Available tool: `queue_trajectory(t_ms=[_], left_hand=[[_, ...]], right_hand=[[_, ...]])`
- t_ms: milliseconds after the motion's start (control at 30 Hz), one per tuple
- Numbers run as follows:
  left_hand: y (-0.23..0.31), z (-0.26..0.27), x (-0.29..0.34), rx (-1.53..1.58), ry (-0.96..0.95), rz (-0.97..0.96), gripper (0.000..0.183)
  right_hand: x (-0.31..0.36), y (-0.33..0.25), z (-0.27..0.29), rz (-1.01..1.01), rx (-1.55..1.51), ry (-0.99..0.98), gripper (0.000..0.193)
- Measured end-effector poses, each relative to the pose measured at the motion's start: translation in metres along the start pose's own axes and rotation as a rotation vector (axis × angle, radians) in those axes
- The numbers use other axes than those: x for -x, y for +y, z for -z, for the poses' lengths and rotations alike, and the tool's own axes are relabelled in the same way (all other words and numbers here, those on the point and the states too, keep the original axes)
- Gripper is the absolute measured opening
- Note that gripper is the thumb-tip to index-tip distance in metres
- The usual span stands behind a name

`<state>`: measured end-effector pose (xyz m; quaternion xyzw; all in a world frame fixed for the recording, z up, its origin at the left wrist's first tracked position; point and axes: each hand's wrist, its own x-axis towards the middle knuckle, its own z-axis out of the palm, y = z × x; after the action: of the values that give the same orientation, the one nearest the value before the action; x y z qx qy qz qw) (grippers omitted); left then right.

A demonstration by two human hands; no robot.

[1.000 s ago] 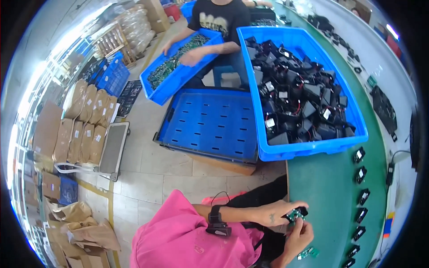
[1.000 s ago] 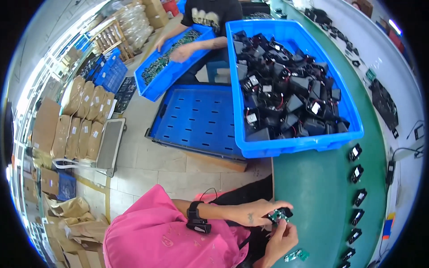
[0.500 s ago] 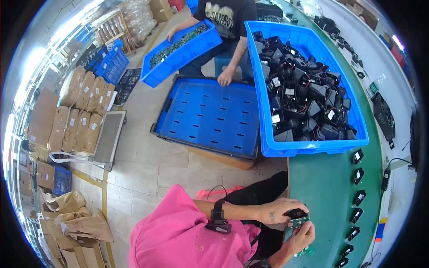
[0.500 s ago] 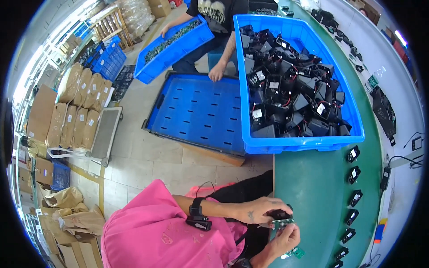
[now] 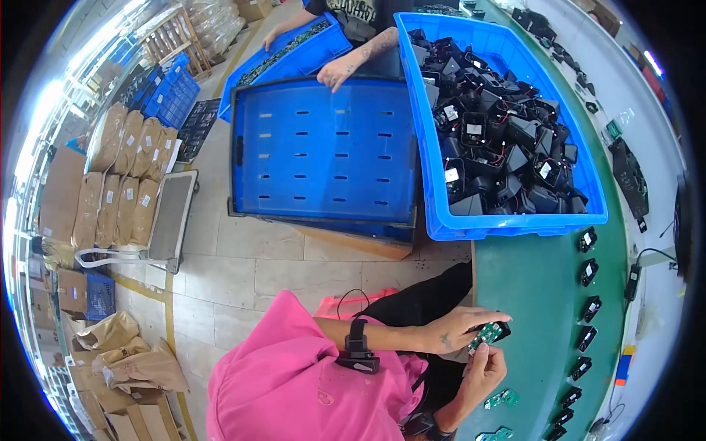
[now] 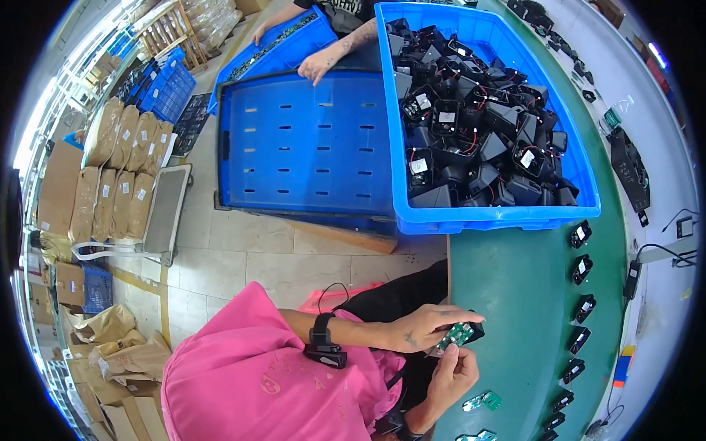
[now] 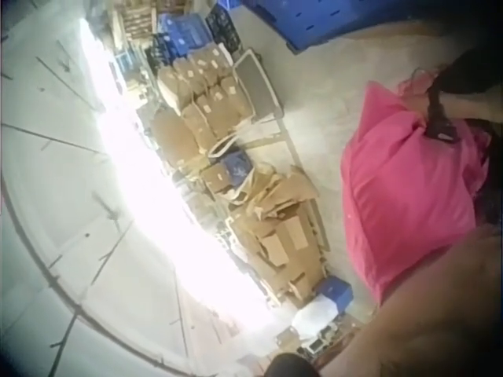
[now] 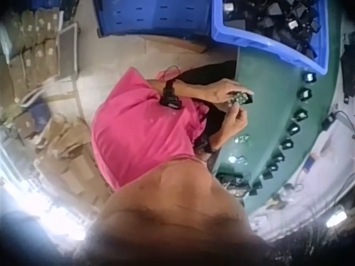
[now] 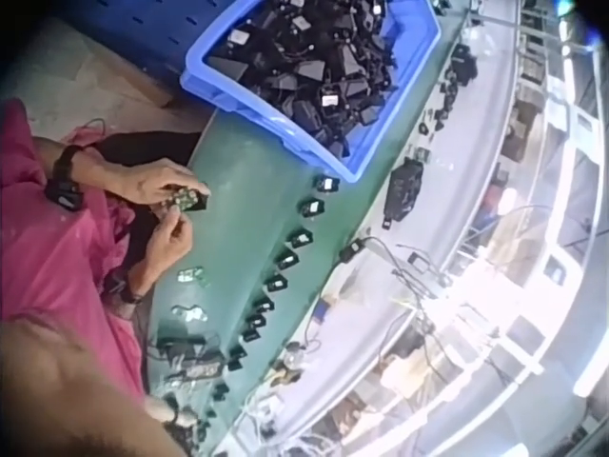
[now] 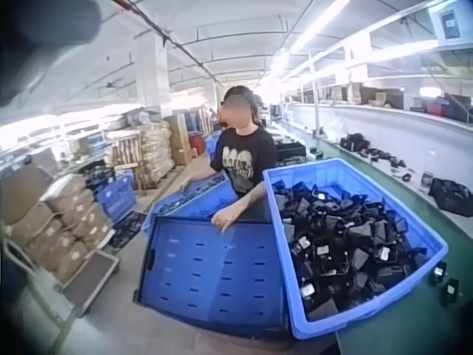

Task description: The person picks up a black plastic housing and a circuit board, fits the board into the housing, and presses them together. After placing the assembled unit on the conveyor belt, the person receives a tray of circuit boards and continues the assembly process.

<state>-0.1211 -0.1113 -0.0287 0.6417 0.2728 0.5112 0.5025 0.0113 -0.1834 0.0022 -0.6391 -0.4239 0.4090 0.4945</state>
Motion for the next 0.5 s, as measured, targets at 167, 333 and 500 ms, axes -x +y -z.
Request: queue_trajectory(t_ms=[167,333,500], left_hand=[[0.029,0.016,-0.005,0.225,-0.135,0.405,0.051],[0.019,0.009,0.002,0.253,-0.077,0.358,0.049],[0.014,0.007,0.003,0.515,-0.139,0.584,0.048]], right_hand=[[-0.003,0.0,0.002,0.151,0.219,0.023,0.029],[0.002,-0.007,-0.011,0.22,0.286,0.092,0.028],[0.003,-0.003,-0.005,0.212,0.423,0.265,0.025]])
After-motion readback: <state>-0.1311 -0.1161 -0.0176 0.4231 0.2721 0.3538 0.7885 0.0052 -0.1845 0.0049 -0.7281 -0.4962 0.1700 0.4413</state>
